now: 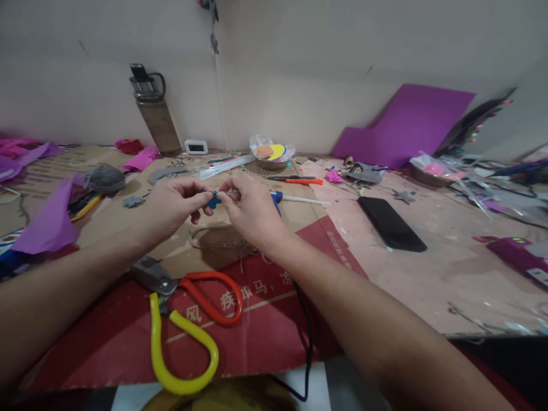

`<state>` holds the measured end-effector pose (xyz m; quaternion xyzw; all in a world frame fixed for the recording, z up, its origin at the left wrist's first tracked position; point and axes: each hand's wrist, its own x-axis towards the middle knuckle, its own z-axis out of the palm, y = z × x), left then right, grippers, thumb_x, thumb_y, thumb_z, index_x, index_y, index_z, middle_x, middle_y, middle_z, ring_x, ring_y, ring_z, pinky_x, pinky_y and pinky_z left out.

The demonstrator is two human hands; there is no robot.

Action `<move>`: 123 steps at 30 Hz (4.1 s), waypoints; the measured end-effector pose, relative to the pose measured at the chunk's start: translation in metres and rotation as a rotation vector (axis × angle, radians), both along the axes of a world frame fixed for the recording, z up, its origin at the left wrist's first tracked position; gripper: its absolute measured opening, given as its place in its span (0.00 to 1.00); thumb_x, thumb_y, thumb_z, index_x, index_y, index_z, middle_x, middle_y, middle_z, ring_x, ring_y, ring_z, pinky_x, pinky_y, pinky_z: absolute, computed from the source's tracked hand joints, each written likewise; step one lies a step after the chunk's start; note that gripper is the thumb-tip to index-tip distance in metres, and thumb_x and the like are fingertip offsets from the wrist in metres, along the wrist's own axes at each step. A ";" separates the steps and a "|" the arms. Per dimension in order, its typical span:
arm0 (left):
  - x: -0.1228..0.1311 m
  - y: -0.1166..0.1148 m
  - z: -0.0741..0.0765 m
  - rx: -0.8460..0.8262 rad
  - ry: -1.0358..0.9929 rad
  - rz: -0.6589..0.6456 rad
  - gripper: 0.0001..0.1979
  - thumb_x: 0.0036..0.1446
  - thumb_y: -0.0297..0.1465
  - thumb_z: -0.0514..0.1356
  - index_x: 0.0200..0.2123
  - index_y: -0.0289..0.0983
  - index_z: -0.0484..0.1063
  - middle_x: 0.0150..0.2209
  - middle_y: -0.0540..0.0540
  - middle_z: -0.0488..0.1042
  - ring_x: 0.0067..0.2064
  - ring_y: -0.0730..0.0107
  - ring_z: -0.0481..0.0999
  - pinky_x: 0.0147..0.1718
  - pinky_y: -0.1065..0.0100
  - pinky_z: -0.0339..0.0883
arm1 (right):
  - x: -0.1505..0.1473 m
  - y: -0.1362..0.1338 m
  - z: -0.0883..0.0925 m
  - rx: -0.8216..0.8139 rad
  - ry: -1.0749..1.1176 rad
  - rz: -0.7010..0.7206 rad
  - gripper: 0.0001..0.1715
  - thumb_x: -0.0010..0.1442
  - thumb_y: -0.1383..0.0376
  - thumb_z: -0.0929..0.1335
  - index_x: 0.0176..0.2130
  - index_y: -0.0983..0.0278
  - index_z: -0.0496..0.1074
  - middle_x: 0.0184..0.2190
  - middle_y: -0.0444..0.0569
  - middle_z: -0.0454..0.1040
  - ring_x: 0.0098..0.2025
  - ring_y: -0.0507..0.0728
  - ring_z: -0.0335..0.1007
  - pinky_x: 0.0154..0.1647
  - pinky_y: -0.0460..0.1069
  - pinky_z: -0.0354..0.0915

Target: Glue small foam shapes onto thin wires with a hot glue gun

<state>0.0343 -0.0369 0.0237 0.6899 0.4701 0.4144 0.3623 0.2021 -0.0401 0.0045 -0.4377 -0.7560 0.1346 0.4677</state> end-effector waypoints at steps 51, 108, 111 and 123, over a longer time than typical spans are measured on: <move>-0.003 0.001 -0.002 0.009 0.180 -0.050 0.08 0.51 0.33 0.59 0.28 0.36 0.76 0.17 0.51 0.71 0.17 0.77 0.64 0.18 0.74 0.57 | -0.005 0.006 -0.004 -0.293 0.225 0.085 0.05 0.53 0.66 0.67 0.27 0.63 0.67 0.22 0.40 0.64 0.25 0.49 0.55 0.26 0.47 0.52; -0.003 0.004 0.000 -0.040 0.157 -0.051 0.08 0.53 0.33 0.61 0.31 0.34 0.76 0.16 0.52 0.72 0.16 0.79 0.65 0.16 0.76 0.56 | -0.006 0.005 -0.006 -0.283 0.179 0.080 0.06 0.57 0.64 0.66 0.30 0.64 0.68 0.23 0.40 0.65 0.25 0.49 0.56 0.27 0.47 0.53; -0.003 0.003 0.000 -0.011 0.201 -0.030 0.08 0.52 0.32 0.61 0.34 0.34 0.77 0.18 0.51 0.73 0.16 0.79 0.66 0.16 0.76 0.58 | -0.005 0.005 -0.008 -0.252 0.135 0.075 0.05 0.57 0.65 0.66 0.30 0.64 0.68 0.23 0.40 0.66 0.25 0.49 0.57 0.27 0.47 0.54; -0.009 0.006 0.001 0.059 0.136 0.035 0.06 0.51 0.32 0.62 0.30 0.36 0.75 0.17 0.53 0.70 0.18 0.78 0.66 0.18 0.75 0.58 | -0.005 0.004 -0.009 -0.071 0.116 0.065 0.06 0.59 0.66 0.66 0.39 0.63 0.65 0.30 0.43 0.66 0.31 0.52 0.61 0.34 0.48 0.58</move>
